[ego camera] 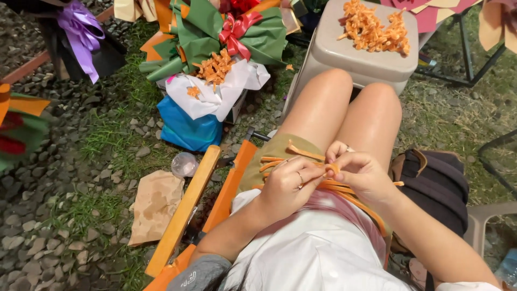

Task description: The person sits on a folding chair outdoors and repeatedly folds orange paper strips into small flower shapes by hand. Completed flowers are placed on a nearby stool while additional strips are kept on the lap.

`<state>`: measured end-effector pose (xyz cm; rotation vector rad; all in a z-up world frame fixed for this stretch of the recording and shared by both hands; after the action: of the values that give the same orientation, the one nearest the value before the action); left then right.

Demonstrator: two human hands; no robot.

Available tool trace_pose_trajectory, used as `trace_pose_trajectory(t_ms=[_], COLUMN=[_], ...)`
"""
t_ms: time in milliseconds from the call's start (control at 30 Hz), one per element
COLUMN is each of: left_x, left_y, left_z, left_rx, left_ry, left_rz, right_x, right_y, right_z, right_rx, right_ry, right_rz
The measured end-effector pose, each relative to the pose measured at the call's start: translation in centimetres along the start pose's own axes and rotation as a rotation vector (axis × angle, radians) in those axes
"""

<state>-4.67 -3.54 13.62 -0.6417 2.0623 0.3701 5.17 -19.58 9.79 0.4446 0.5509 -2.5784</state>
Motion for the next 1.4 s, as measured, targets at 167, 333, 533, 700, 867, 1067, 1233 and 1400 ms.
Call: trace_pose_trajectory(t_ms=[167,333,533,700,867,1067,1233,1400], left_x=[0.6,2.2,2.2,2.3,1.0,2.9,2.5,1.6], left_y=[-0.5,-1.3,-0.6,-0.1,0.1,-0.7,-0.6,0.2], left_z=[1.2,2.8,2.9,3.1,-0.2,-1.1,-1.6,-1.1], left_rx=[0.276,0.488,0.309,0.153,-0.223,-0.367,-0.384,-0.226], left_ry=[0.377,0.602,0.523,0.420,-0.172,-0.443,-0.445,-0.223], left_rz=[0.176,0.265,0.144,0.000,-0.054,-0.001,-0.003,0.020], right_x=[0.6,1.1,0.6,0.0,0.6,0.7,0.5,0.8], right_y=[-0.2,-0.8,-0.1,-0.9,-1.9,-2.0,-1.9,-2.3], right_z=[-1.8,-2.2,-1.1,2.3,2.5,3.4,4.0,4.8], right_rx=[-0.465,-0.545,-0.048,0.456,0.514,0.761,0.873,0.858], right_ry=[-0.360,-0.470,-0.369,-0.102,-0.013,0.128,0.208,0.281], right_rz=[0.176,0.170,-0.067,-0.136,-0.058,-0.093,-0.083,-0.050])
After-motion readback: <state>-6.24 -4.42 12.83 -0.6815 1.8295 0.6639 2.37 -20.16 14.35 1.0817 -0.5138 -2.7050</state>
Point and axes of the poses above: each hand's wrist, its own x-axis away from the middle knuckle, its own y-axis out of the back of the hand, z = x × y, the point moved 4 cm from there along -x, towards the middle knuckle, and after that the axes turned 15 degrees about -z, right-handed, at the moved point
